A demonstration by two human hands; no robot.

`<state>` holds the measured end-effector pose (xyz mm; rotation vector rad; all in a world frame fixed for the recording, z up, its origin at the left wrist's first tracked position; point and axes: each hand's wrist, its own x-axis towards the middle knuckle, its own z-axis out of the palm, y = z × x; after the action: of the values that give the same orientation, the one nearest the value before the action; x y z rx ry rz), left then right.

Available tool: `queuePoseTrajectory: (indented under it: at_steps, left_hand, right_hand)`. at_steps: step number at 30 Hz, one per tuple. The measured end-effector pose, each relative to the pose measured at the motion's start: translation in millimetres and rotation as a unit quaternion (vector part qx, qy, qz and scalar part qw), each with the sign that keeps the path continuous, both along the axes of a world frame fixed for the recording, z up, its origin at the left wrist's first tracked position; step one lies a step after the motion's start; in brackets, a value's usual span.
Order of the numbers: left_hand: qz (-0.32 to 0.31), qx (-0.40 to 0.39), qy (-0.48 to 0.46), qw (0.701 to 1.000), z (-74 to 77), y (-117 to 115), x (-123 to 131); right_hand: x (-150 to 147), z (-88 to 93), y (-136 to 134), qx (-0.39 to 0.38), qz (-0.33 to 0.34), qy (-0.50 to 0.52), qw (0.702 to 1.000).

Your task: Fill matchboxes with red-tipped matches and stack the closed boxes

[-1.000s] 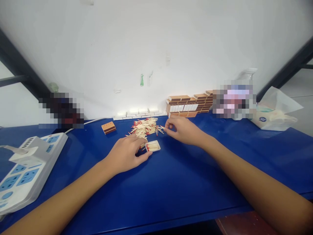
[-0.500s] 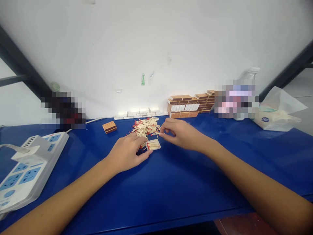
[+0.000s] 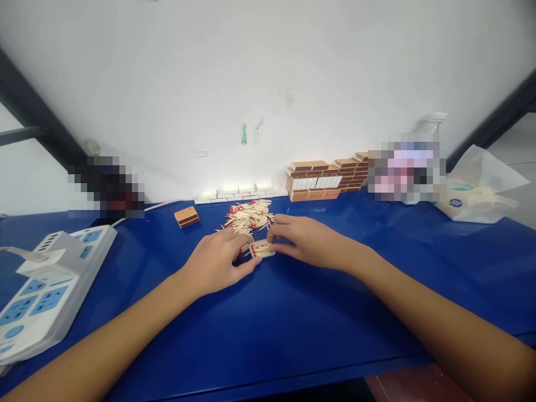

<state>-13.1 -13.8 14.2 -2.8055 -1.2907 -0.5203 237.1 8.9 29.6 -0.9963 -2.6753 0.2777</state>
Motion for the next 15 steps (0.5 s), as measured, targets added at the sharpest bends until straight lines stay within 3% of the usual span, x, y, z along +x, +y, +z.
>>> queuePoseTrajectory:
  at_steps: [10, 15]
  left_hand:
    - [0.001, -0.003, 0.003, 1.000, 0.0, 1.1, -1.6]
    - [0.005, -0.004, 0.006, 1.000, -0.7, 1.6, -1.6]
  right_hand:
    - [3.9, 1.7, 3.0, -0.036, -0.055, -0.015, 0.998]
    - [6.0, 2.5, 3.8, -0.070, -0.045, -0.023, 0.996]
